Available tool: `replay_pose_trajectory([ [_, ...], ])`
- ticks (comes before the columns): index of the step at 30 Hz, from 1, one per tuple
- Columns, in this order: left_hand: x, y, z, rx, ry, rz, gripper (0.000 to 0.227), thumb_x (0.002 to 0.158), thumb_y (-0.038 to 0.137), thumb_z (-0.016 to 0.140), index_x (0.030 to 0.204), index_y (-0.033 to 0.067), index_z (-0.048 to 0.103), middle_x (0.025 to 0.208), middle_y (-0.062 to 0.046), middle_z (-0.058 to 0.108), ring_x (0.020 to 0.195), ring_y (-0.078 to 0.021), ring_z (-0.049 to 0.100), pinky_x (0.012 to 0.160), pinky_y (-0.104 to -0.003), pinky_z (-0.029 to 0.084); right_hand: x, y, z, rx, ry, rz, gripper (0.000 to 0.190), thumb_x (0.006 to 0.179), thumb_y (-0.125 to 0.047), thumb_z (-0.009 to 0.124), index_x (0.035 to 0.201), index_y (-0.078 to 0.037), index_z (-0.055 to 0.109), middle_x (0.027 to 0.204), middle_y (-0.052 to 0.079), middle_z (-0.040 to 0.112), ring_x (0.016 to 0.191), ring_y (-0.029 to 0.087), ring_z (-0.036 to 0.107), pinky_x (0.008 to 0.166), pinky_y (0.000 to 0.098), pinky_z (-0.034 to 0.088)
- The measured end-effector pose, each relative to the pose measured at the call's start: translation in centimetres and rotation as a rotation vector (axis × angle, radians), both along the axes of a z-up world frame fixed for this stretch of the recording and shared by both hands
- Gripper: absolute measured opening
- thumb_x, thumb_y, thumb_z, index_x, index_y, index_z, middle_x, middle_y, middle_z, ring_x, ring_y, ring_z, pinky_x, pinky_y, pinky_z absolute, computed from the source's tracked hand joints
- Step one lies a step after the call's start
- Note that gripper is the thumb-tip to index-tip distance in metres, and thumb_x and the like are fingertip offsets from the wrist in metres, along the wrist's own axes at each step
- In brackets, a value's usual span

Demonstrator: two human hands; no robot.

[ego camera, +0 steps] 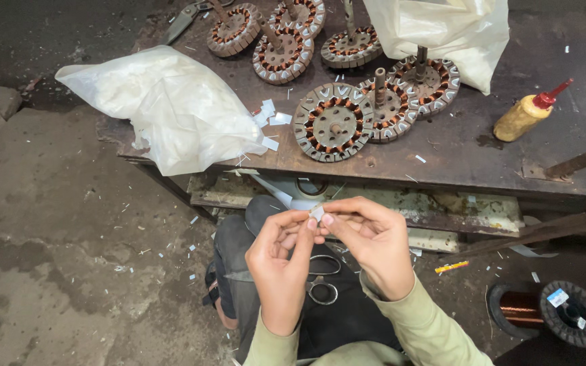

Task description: The person cuts small white plastic strips with scissors and inserts them into slots on circular copper-wound stator components on a workbench. The person repeats this process across several stators, handling each strip individually and placing them into the slots.

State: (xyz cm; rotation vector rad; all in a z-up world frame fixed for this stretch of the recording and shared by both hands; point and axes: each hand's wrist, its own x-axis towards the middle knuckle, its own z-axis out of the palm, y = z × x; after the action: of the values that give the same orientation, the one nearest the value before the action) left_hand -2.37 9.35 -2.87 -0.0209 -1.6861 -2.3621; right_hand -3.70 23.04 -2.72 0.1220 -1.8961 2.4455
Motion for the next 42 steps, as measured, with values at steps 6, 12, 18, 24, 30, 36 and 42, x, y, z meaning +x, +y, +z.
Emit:
replay_pose_trajectory([
  [6,0.1,0.1,-0.4,-0.008,0.015,-0.034,0.011,0.095,-0.003,0.067,0.106,-0.0085,0.066,0.093,-0.012,0.074,0.080,-0.0121,0.072,0.073,-0.026,0.062,-0.5,0.8,-0.6,0.041,-0.024,0.034,0.017,0.092,0.005,0.066,0.108,0.009,0.069,0.095,0.010,0.072,0.082,0.012,0.068,0.073,0.0280,0.057],
  [12,-0.3,0.1,-1.8,0.110,-0.093,-0.176,0.008,0.093,-0.001,0.068,0.095,-0.0032,0.061,0.085,-0.009,0.070,0.070,-0.0081,0.066,0.057,-0.022,0.054,-0.7,1.5,-0.9,0.071,0.010,0.127,0.013,0.094,0.005,0.061,0.106,0.006,0.065,0.090,0.004,0.068,0.082,0.007,0.064,0.073,0.0230,0.053],
  [18,-2.4,-1.1,-5.0,0.313,-0.221,-0.420,0.018,0.092,-0.001,0.065,0.087,0.0074,0.051,0.063,-0.001,0.054,0.049,-0.0028,0.044,0.038,-0.018,0.030,-0.7,1.0,-1.5,0.153,-0.035,0.168,0.009,0.098,0.003,0.060,0.104,0.005,0.066,0.087,0.003,0.068,0.076,0.005,0.058,0.066,0.0219,0.047],
  [24,-4.2,-3.8,-6.8,0.217,-0.161,-0.509,0.020,0.090,-0.010,0.060,0.086,0.0059,0.049,0.069,-0.001,0.057,0.056,-0.0038,0.044,0.048,-0.021,0.030,-1.5,1.1,0.7,0.519,0.105,0.301,0.012,0.091,-0.004,0.069,0.103,0.001,0.070,0.084,0.006,0.070,0.072,0.008,0.068,0.062,0.0254,0.058],
  [30,-6.6,-4.7,-6.1,0.353,-0.212,-0.645,0.022,0.086,-0.009,0.061,0.084,0.0068,0.046,0.064,0.004,0.048,0.050,-0.0018,0.038,0.042,-0.021,0.024,-3.7,1.1,3.6,0.755,0.489,0.357,0.023,0.081,-0.006,0.082,0.099,0.001,0.070,0.091,0.009,0.071,0.075,0.016,0.073,0.067,0.0284,0.059],
  [36,-8.9,-5.0,-5.4,0.244,-0.232,-0.669,0.012,0.088,-0.007,0.058,0.089,0.0040,0.052,0.068,-0.002,0.058,0.052,-0.0025,0.039,0.042,-0.021,0.022,-6.0,1.1,4.1,0.815,0.589,0.307,0.012,0.085,-0.008,0.080,0.091,-0.001,0.073,0.082,0.007,0.071,0.073,0.015,0.072,0.066,0.0280,0.057],
  [42,-17.3,-2.6,-6.3,-0.194,0.158,-0.037,0.030,0.100,0.008,0.069,0.127,-0.0033,0.063,0.103,-0.005,0.067,0.084,-0.0088,0.054,0.070,-0.022,0.042,-12.5,1.7,4.2,0.882,0.595,-0.080,0.013,0.087,-0.009,0.081,0.091,0.000,0.072,0.080,0.008,0.070,0.065,0.015,0.069,0.058,0.0278,0.054],
])
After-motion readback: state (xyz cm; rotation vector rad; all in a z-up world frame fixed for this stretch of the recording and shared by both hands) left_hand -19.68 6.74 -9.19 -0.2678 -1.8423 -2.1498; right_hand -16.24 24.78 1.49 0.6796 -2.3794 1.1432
